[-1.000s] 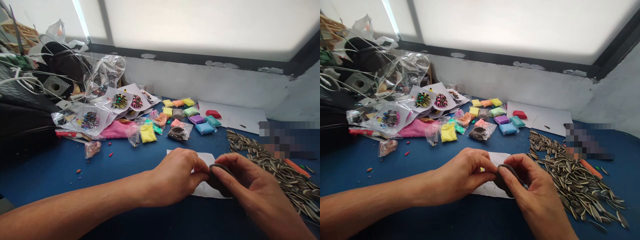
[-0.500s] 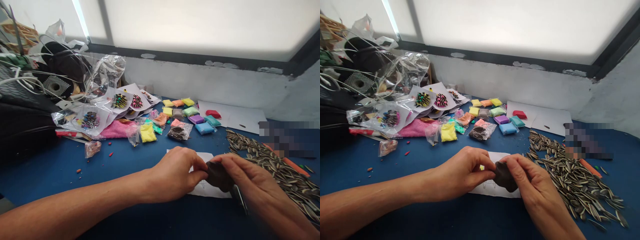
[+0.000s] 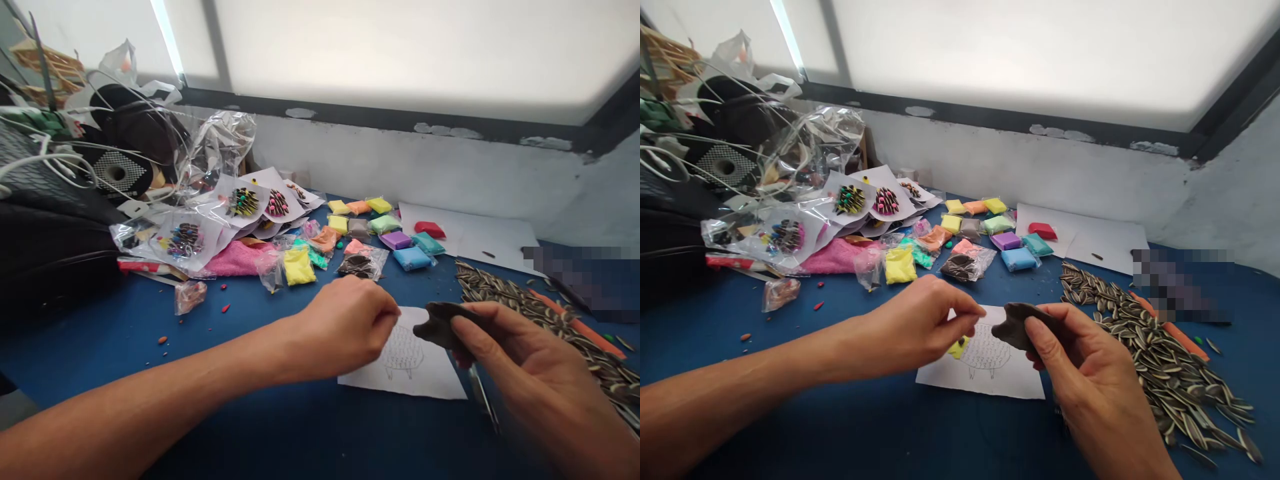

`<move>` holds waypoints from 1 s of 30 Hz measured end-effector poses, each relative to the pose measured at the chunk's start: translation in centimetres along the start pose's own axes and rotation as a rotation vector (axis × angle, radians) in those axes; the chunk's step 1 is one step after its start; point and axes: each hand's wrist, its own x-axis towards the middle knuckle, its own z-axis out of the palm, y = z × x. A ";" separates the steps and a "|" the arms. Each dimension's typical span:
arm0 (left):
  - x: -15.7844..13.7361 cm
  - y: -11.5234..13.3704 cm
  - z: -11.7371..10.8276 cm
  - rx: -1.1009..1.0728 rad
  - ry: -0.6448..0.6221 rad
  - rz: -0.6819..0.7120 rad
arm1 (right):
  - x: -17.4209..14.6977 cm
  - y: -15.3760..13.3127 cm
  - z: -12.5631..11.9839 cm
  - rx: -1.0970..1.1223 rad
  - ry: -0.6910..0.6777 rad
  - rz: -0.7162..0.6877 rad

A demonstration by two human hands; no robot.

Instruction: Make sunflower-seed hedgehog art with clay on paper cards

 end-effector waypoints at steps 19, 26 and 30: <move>1.2 -2.8 -1.6 0.005 -0.043 0.036 | 0.1 0.6 1.3 -0.101 -0.294 0.027; 1.3 -3.3 -1.8 0.045 -0.118 0.041 | 0.1 0.6 2.0 -0.172 -0.284 0.008; 1.3 -3.4 -2.0 0.059 -0.139 0.036 | 0.0 0.7 2.2 -0.164 -0.251 0.011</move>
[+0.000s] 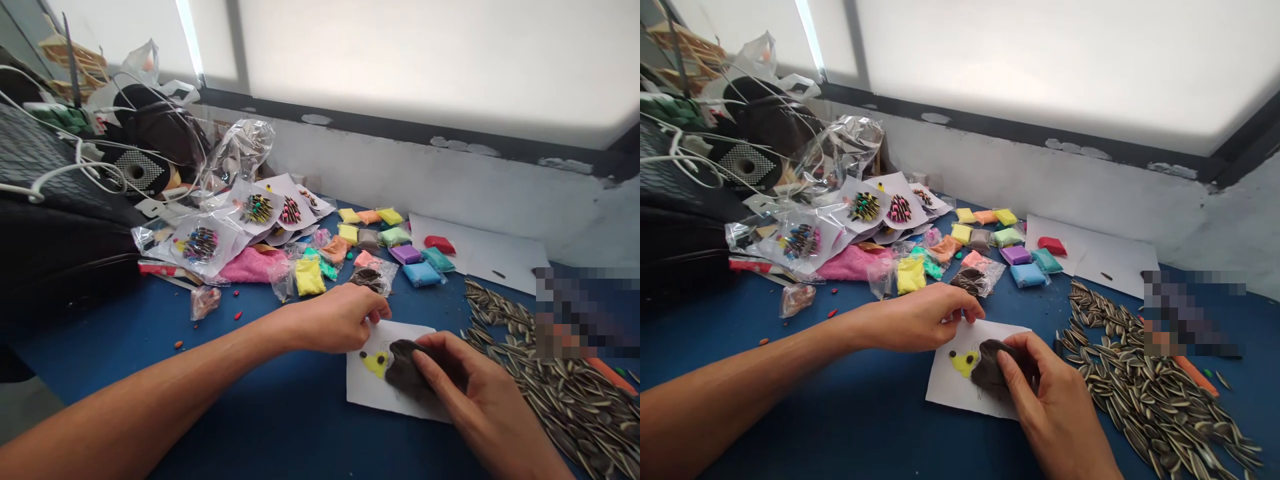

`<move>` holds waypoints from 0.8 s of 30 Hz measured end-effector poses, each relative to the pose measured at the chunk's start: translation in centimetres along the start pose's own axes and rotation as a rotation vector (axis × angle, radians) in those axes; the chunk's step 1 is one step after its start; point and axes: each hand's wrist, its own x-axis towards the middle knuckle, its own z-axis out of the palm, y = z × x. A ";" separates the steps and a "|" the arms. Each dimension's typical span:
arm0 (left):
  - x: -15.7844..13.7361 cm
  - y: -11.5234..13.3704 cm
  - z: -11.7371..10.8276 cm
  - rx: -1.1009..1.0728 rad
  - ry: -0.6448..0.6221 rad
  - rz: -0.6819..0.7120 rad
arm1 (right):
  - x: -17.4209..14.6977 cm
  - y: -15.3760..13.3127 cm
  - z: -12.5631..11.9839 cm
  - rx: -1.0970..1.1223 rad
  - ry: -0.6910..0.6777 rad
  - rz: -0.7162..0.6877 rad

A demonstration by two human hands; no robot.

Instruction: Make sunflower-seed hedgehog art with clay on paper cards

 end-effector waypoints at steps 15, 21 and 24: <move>0.1 0.0 0.1 0.043 -0.006 0.000 | 0.5 1.2 0.0 -0.251 0.060 -0.158; 0.1 -0.1 0.1 0.060 -0.011 0.017 | 0.9 1.1 0.3 -0.451 0.161 -0.375; 0.2 -0.2 0.1 0.071 -0.022 0.020 | 1.0 0.7 0.4 -0.510 0.209 -0.485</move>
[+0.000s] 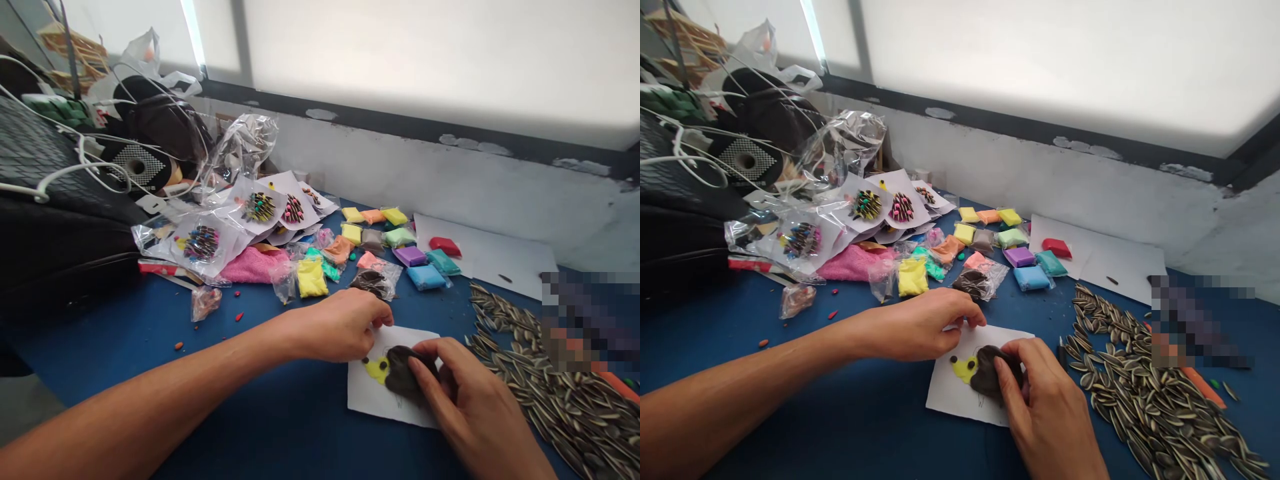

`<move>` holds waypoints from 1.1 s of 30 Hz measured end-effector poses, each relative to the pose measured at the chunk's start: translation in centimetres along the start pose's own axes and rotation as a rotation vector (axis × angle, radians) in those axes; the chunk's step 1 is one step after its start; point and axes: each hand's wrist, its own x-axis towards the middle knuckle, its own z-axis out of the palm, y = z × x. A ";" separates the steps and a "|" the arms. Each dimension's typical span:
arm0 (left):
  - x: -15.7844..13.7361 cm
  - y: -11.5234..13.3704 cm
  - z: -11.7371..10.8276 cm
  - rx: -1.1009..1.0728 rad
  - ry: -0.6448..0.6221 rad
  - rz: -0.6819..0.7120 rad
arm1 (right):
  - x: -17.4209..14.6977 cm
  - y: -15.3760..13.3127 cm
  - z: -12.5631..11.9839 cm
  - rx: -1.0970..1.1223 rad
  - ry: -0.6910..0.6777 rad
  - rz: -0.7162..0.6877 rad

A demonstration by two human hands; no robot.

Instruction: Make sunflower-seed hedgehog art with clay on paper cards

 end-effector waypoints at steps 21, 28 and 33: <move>0.2 0.5 -0.1 0.031 -0.108 0.004 | -2.0 1.0 0.4 -0.180 0.069 -0.173; 0.2 0.4 -0.2 0.050 -0.124 0.019 | -3.0 1.4 0.0 -0.189 0.003 -0.372; 0.0 0.5 -0.6 0.079 -0.181 0.080 | -3.2 1.2 0.1 -0.243 -0.003 -0.447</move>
